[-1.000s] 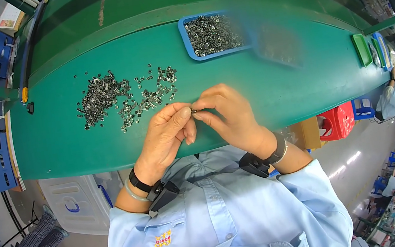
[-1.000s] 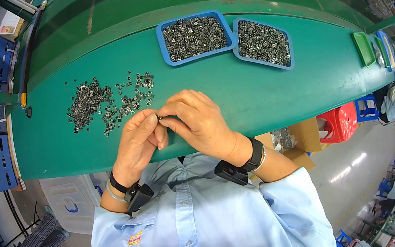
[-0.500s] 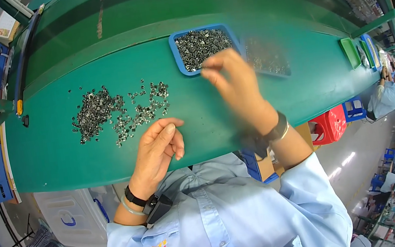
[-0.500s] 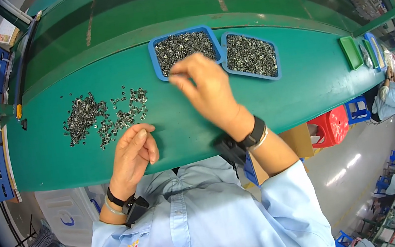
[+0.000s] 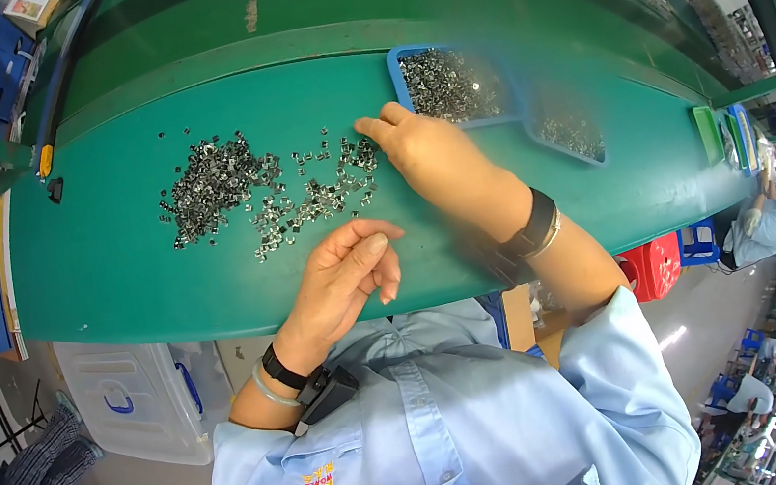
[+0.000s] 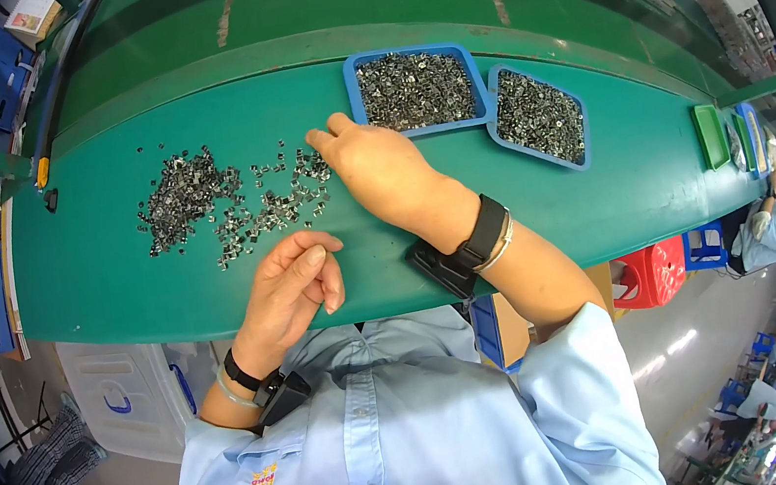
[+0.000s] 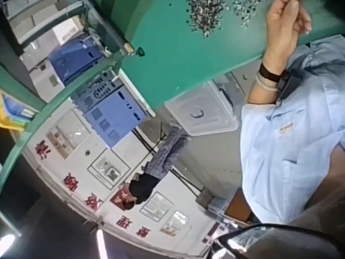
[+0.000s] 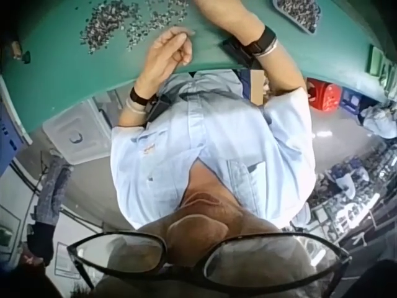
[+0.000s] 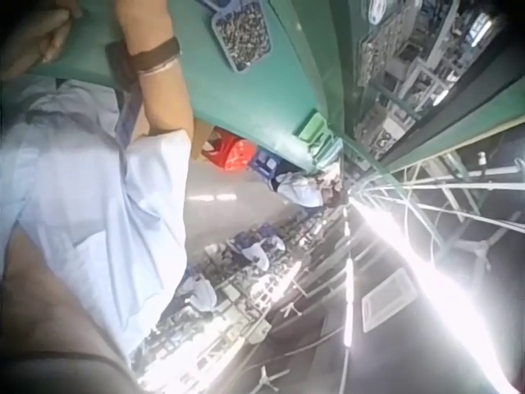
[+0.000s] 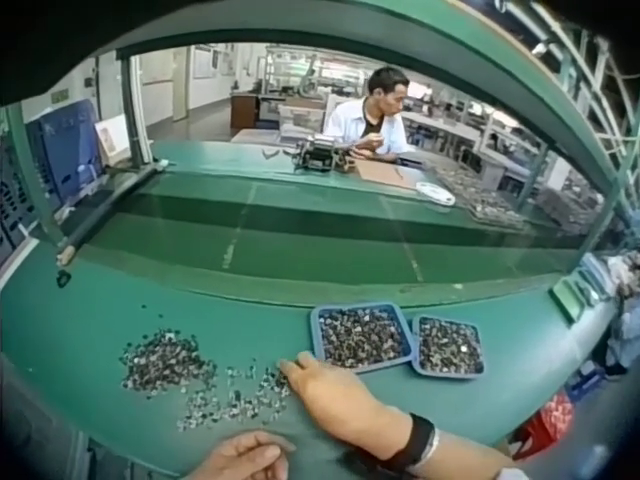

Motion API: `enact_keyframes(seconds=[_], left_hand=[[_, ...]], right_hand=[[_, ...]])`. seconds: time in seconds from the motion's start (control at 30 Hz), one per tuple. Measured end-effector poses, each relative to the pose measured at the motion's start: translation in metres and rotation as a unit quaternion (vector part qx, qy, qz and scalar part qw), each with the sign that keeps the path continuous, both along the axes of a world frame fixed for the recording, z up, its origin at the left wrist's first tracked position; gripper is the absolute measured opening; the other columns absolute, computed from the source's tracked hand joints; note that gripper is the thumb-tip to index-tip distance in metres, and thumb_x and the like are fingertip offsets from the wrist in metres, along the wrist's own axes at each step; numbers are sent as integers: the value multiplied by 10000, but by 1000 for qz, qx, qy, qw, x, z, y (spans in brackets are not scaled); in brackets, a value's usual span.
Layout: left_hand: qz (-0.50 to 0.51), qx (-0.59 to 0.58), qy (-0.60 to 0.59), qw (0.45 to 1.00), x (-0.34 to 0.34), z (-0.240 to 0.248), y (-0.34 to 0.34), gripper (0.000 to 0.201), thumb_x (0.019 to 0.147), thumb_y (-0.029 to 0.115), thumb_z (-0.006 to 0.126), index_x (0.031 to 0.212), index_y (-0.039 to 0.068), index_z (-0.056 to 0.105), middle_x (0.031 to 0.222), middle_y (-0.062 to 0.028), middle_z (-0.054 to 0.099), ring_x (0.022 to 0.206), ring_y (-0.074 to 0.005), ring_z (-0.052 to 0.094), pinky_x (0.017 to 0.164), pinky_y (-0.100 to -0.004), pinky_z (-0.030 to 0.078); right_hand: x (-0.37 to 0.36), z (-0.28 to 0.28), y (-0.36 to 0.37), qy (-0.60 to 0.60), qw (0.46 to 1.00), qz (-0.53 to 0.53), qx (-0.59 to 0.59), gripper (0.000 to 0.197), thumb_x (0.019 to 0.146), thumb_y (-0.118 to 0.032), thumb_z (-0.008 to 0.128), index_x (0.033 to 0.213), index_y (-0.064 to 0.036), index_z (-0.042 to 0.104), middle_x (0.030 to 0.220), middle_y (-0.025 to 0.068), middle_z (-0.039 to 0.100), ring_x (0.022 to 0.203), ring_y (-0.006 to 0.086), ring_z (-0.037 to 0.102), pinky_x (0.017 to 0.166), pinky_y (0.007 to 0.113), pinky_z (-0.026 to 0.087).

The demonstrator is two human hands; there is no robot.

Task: The person picks up a small metal component from a pile, inspects it by hand, and places it into a blue tray, repeating this process.

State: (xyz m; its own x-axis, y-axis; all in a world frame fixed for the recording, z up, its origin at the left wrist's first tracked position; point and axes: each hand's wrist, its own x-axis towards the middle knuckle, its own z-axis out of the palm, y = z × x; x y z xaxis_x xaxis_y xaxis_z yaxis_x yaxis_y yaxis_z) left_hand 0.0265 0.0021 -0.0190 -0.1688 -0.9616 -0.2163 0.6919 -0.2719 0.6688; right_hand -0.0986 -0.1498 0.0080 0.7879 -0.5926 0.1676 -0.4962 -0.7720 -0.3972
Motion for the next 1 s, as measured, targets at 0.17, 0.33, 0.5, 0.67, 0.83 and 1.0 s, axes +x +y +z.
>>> enact_keyframes(seconds=[0.17, 0.33, 0.5, 0.67, 0.83, 1.0], left_hand=[[-1, 1, 14, 1000, 3, -1, 1, 189, 962, 156, 475, 1045, -1, 540, 652, -72, 542, 549, -140, 504, 517, -269, 419], [10, 2, 8, 1000, 4, -1, 2, 195, 963, 162, 475, 1047, -2, 538, 653, -74, 540, 545, -141, 498, 513, -270, 412], [11, -8, 0, 1000, 1, 1, 0, 199, 963, 167, 474, 1047, -3, 538, 652, -74, 537, 542, -142, 493, 510, -269, 406], [-3, -18, 2, 1000, 1, 0, 1, 196, 964, 167, 480, 1059, 10, 548, 713, -48, 557, 610, -113, 519, 545, -253, 427], [24, 8, -29, 999, -4, 6, -2, 210, 965, 182, 476, 1048, 0, 539, 656, -66, 537, 542, -129, 495, 499, -264, 404], [11, 31, -10, 999, -12, 17, -10, 211, 958, 204, 507, 1055, 22, 552, 711, -39, 559, 592, -106, 513, 517, -235, 413]], right_hand=[[-17, 2, 8, 8, 999, 28, 17, 235, 802, -3, 554, 1029, -47, 593, 874, 129, 524, 728, 342, 585, 619, 411, 475], [-45, 4, 14, -11, 998, -51, 23, 198, 815, -30, 565, 1010, -45, 590, 886, 127, 531, 730, 343, 584, 624, 413, 476], [-35, -6, 21, -63, 996, -43, 37, 161, 834, -70, 581, 993, -49, 596, 880, 122, 549, 758, 346, 588, 636, 410, 480], [-19, -12, 13, -16, 997, -51, 49, 155, 838, -92, 602, 987, -50, 607, 884, 121, 566, 812, 320, 594, 677, 384, 492], [-35, -6, 20, -152, 980, -20, 125, 150, 820, -83, 637, 967, -53, 629, 875, 94, 574, 840, 253, 596, 714, 332, 501], [-50, 2, 48, -299, 922, -23, 245, 143, 805, -64, 658, 948, -67, 648, 892, 66, 586, 851, 214, 585, 715, 311, 497]])
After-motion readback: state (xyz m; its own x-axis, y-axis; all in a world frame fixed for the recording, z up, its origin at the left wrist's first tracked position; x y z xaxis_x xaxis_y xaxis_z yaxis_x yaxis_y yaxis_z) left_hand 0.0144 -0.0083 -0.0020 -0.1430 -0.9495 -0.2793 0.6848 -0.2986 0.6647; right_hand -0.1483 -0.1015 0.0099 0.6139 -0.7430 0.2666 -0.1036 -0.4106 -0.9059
